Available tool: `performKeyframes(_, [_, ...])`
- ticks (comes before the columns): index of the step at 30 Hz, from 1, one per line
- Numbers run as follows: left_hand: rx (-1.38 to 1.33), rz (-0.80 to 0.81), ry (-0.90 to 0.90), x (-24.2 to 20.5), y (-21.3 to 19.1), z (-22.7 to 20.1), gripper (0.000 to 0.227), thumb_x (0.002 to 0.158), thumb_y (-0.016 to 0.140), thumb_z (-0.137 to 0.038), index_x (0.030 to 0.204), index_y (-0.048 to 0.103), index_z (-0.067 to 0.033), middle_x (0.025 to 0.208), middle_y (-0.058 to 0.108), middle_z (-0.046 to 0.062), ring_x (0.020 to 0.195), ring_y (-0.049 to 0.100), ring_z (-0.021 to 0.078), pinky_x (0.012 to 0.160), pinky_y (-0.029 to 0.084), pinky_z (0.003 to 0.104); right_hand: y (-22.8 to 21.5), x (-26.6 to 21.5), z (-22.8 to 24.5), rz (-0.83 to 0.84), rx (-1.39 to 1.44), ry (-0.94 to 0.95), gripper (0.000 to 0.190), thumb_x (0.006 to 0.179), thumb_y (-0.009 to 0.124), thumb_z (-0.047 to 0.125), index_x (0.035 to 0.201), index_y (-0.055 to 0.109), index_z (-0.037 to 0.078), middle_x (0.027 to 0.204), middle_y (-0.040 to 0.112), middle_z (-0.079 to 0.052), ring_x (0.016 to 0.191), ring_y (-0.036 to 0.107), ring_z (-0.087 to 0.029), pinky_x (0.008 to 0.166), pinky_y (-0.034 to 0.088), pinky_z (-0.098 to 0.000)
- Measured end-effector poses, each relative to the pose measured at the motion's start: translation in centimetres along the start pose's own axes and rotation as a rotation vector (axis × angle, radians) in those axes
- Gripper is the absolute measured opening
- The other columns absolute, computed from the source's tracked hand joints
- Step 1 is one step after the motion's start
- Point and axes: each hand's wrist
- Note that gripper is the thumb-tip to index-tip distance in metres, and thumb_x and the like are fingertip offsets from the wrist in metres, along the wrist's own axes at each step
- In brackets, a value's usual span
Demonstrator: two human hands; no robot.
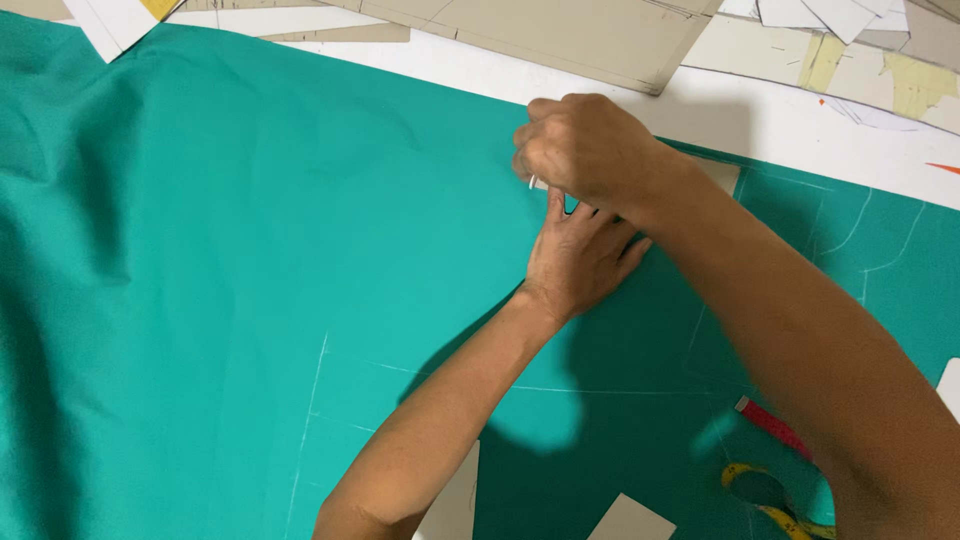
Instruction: The person places several paper pattern pieces on a green fabric and uses chalk to trace their outlines. They use a set square and a measuring tape to draw additional lines and marks on the fabric. The person handles multiple pattern pieces, tracing each one individually.
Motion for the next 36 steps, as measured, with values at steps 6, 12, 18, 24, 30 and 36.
performKeyframes(6, [0.048,-0.016,0.008,0.2,0.2,0.1,0.051,0.101,0.046,-0.056,0.147,0.048,-0.0334,0.153,0.041,0.002,0.151,0.025,0.0229,0.125,0.016,0.07,0.6,-0.2,-2.4,-0.002,-0.279,-0.002,0.011,0.072,0.08,0.012,0.082,0.08,0.018,0.083,0.073,0.007,0.089,0.067,-0.015,0.074,0.059,-0.0307])
performKeyframes(12, [0.075,0.016,0.01,0.1,0.5,0.0,0.06,0.104,0.046,-0.056,0.159,0.038,-0.0323,0.164,0.031,0.003,0.156,0.02,0.025,0.126,0.015,0.071,-0.2,0.5,-5.4,-0.073,-0.431,0.019,0.008,0.087,0.078,0.01,0.087,0.079,0.017,0.091,0.073,0.005,0.094,0.066,-0.012,0.079,0.057,-0.0284])
performKeyframes(18, [-0.017,-0.067,0.015,0.2,1.1,-0.1,0.061,0.101,0.05,-0.054,0.157,0.038,-0.0344,0.165,0.028,0.005,0.157,0.017,0.0255,0.127,0.015,0.071,-5.3,-2.8,-2.7,-0.456,-0.086,0.29,0.006,0.097,0.081,0.008,0.1,0.077,0.005,0.095,0.072,-0.008,0.087,0.068,-0.022,0.078,0.053,-0.0328])
performKeyframes(24, [-0.109,-0.066,-0.011,-2.1,-0.3,-0.8,0.068,0.097,0.063,-0.047,0.157,0.038,-0.0274,0.163,0.033,0.009,0.156,0.024,0.0314,0.122,0.016,0.073,-8.8,-15.5,12.3,-0.596,0.815,1.207,0.025,0.102,0.069,0.012,0.124,0.065,0.001,0.11,0.07,-0.007,0.097,0.07,-0.017,0.085,0.059,-0.0319])
performKeyframes(30, [0.022,-0.11,-0.106,-13.2,-3.5,-3.1,0.064,0.095,0.068,-0.038,0.152,0.05,-0.0144,0.15,0.05,0.017,0.14,0.044,0.0372,0.12,0.018,0.073,-6.1,-32.8,31.2,-1.081,1.057,1.777,0.019,0.109,0.063,0.017,0.113,0.063,-0.002,0.099,0.066,-0.009,0.084,0.065,-0.017,0.079,0.056,-0.0323])
performKeyframes(36, [-0.095,-0.14,-0.188,-21.3,-5.8,-1.8,0.056,0.088,0.077,-0.025,0.139,0.057,-0.0119,0.135,0.059,0.014,0.13,0.053,0.0326,0.115,0.027,0.069,-4.8,-43.4,48.8,-1.285,1.1,1.986,0.021,0.106,0.06,0.021,0.114,0.065,0.002,0.097,0.07,-0.009,0.078,0.065,-0.016,0.071,0.055,-0.0301])
Point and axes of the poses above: each hand's wrist, its own x-axis towards the middle knuckle, its own y-axis out of the palm, z = x × y
